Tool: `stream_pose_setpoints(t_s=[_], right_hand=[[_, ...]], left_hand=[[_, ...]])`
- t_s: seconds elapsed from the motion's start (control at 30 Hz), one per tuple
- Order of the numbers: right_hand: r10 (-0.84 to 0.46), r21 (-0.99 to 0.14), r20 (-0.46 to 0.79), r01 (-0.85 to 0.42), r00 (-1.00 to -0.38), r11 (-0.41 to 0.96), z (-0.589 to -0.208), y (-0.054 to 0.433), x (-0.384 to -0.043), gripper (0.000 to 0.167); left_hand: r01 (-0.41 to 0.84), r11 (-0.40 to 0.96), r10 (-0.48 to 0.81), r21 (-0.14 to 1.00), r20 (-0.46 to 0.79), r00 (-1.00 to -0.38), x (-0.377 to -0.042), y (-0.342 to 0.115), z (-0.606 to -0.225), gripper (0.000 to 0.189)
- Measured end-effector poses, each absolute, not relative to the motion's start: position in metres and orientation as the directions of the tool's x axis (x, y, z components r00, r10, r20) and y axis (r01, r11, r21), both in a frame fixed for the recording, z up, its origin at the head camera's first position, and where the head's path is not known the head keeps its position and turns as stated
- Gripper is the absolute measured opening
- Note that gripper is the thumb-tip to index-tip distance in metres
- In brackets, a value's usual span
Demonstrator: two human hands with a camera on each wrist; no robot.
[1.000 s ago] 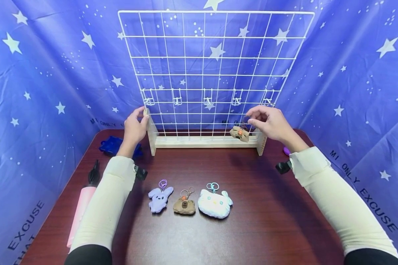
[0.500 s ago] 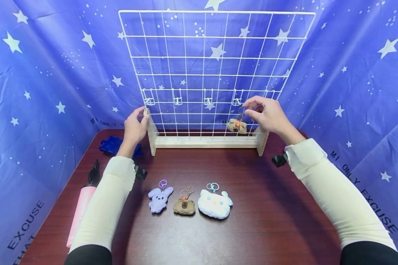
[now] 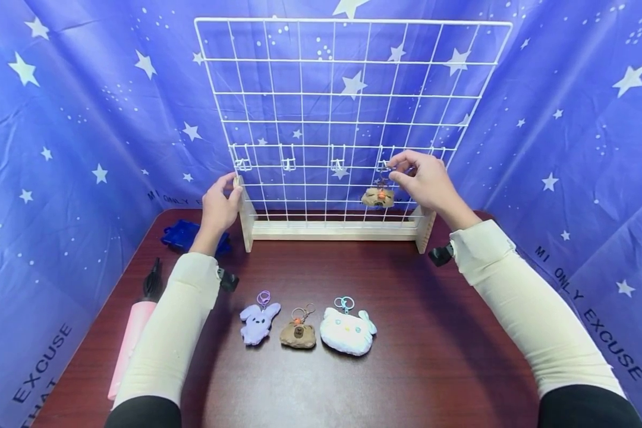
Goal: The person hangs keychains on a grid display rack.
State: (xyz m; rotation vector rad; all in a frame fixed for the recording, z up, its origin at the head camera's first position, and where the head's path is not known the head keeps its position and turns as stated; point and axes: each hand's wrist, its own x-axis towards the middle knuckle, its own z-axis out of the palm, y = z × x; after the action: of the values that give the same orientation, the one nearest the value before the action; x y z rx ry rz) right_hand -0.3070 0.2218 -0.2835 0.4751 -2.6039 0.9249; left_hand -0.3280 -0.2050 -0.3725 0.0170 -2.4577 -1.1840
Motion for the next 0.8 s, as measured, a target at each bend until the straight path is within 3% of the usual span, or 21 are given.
stream_pose_setpoints(t_s=[0.8], right_hand=[[-0.130, -0.601, 0.370, -0.344, -0.920, 0.721, -0.295, 0.227, -0.300, 0.019]], left_hand=[[0.163, 0.644, -0.179, 0.748, 0.354, -0.918, -0.329, -0.205, -0.375, 0.044]])
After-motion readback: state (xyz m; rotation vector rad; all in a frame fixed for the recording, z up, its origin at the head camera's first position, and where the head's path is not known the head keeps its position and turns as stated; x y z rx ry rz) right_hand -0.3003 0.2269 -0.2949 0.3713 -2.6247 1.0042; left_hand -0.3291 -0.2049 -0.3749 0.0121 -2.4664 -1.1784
